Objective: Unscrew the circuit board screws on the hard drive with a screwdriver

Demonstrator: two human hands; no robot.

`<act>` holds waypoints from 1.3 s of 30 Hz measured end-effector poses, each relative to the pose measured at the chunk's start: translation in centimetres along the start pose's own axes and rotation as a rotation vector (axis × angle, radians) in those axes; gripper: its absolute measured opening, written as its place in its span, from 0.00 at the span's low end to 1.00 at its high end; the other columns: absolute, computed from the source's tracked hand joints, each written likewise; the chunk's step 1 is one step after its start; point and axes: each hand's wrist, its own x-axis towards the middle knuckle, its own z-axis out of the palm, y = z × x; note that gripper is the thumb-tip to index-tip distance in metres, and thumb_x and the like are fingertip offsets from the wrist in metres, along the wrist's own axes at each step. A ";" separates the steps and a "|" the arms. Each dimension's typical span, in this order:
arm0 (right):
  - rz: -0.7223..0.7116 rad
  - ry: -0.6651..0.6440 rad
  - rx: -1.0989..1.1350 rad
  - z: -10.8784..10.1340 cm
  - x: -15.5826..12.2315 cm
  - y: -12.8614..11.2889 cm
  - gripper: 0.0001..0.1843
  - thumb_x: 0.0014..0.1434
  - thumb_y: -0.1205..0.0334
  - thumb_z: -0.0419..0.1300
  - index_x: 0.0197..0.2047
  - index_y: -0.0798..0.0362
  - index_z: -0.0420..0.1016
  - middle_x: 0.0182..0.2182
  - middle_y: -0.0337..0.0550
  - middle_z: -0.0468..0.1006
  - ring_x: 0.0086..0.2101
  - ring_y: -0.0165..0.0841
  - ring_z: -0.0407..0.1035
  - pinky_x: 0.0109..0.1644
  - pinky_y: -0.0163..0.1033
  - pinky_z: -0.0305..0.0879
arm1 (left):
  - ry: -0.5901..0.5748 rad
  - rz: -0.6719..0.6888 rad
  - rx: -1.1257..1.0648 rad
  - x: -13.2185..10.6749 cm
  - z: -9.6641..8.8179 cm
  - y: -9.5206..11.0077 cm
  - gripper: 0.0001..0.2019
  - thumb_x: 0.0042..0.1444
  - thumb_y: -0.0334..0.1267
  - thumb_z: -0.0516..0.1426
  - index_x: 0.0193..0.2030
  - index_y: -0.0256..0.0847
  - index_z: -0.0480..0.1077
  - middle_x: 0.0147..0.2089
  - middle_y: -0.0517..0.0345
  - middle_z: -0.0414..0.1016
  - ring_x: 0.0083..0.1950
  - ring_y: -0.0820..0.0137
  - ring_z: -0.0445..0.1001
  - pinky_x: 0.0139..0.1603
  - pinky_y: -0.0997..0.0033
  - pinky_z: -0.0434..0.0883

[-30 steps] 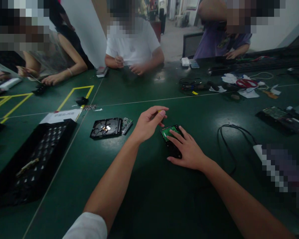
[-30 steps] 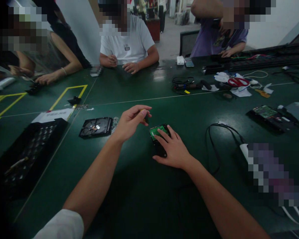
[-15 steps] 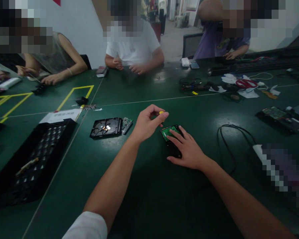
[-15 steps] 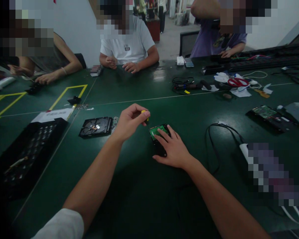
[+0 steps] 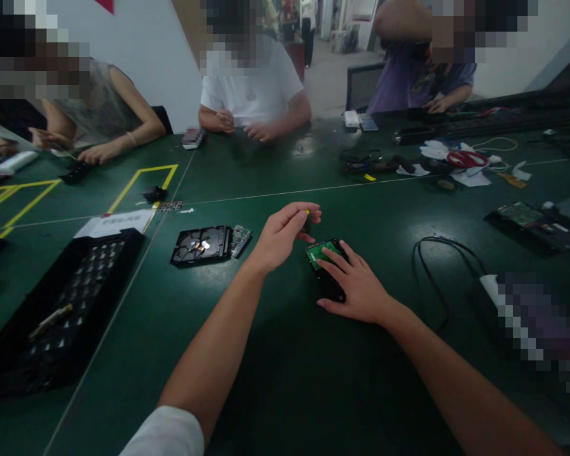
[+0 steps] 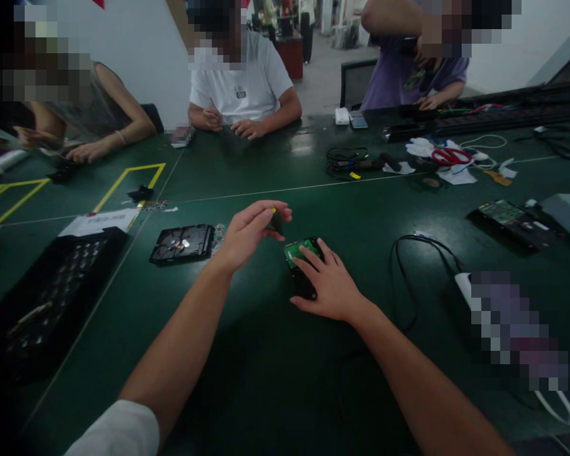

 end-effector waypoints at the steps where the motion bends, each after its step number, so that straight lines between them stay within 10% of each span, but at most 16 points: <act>1: 0.000 0.000 0.000 0.0 0.0 0.0 0.49 0.61 0.28 0.60 0.76 0.46 0.61 0.77 0.49 0.56 0.76 0.67 0.35 0.73 0.75 0.50 | 0.019 0.012 0.043 0.0 0.0 0.0 0.13 0.70 0.44 0.58 0.54 0.40 0.77 0.51 0.48 0.80 0.52 0.64 0.79 0.38 0.72 0.81; 7: 0.009 -0.023 -0.006 -0.1 0.1 -0.1 0.50 0.62 0.27 0.58 0.77 0.48 0.61 0.78 0.49 0.54 0.76 0.66 0.34 0.73 0.74 0.51 | 0.134 0.055 0.116 0.0 0.1 -0.4 0.14 0.61 0.44 0.68 0.44 0.39 0.72 0.45 0.52 0.79 0.38 0.72 0.76 0.29 0.78 0.76; 17: 0.001 -0.011 0.003 0.0 0.1 0.0 0.49 0.62 0.28 0.59 0.77 0.46 0.61 0.78 0.48 0.55 0.76 0.67 0.35 0.73 0.75 0.50 | 0.013 0.022 0.073 0.1 -0.4 -0.2 0.14 0.72 0.44 0.55 0.58 0.45 0.77 0.50 0.51 0.77 0.52 0.66 0.77 0.41 0.72 0.81; 39: -0.019 -0.014 -0.008 -0.1 0.0 0.0 0.48 0.63 0.28 0.58 0.77 0.46 0.60 0.78 0.50 0.55 0.76 0.65 0.36 0.72 0.76 0.51 | 0.093 0.132 0.392 -0.3 -0.7 0.8 0.12 0.67 0.43 0.63 0.53 0.42 0.80 0.49 0.50 0.81 0.47 0.66 0.79 0.45 0.69 0.78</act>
